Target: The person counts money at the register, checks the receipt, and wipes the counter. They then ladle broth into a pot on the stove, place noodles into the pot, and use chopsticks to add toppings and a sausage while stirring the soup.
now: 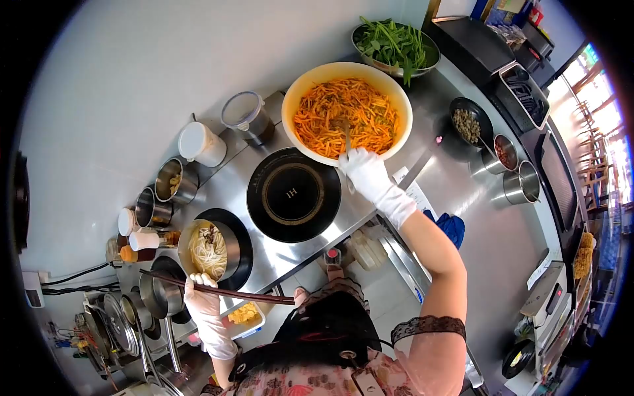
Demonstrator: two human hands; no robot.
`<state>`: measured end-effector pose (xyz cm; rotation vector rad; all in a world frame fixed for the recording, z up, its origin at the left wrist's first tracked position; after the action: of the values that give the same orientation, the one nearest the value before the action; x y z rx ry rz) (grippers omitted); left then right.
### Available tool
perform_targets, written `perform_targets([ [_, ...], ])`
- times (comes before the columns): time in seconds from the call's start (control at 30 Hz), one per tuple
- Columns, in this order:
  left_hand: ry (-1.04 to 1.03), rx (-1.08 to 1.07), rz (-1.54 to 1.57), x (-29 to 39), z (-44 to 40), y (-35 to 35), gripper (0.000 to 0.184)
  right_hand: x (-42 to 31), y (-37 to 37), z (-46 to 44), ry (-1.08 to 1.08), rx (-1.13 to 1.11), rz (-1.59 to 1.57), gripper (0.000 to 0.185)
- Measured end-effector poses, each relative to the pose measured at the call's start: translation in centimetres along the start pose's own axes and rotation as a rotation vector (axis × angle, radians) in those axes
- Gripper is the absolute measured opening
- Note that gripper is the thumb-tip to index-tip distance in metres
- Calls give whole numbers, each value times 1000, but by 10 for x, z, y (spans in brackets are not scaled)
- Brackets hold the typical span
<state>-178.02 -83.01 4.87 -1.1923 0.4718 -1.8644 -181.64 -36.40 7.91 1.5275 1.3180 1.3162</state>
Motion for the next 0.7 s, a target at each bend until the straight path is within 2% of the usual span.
perform_targets([
  [0.03,-16,63,-4,0,4,1,16,7,-3,-7,1,-7,-2,21],
  [0.07,-16,68,-3,-1,4,3,16,19,5,-15,-38,94,1,16],
  [0.13,49,-43,3,-7,6,-3,13,35,26,-31,-45,313,-35,15],
  [0.27,30,-36,-8,-7,5,2,12,53,8,-85,-69,345,-131,13],
  [0.37,36,36,9,-12,7,2,13,34,-53,-117,-9,-30,-61,18],
  [0.5,-12,172,6,-13,6,6,15,-10,-25,-76,242,189,-80,16],
  [0.57,0,160,2,-14,2,8,15,4,1,-70,185,175,-214,18],
  [0.7,48,115,-9,-24,-3,3,16,28,-14,-81,59,264,-188,19],
])
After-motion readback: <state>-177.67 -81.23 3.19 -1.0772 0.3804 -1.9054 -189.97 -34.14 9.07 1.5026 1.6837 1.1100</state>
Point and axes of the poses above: each hand's wrist, its own z-axis away from the middle knuckle, its own y-axis out of the back of the hand, x = y × z, the point moved 10 cm from there along -z, towards the middle knuckle, and after that the axes turned 8 degrees about z, right-handed, at the moved point
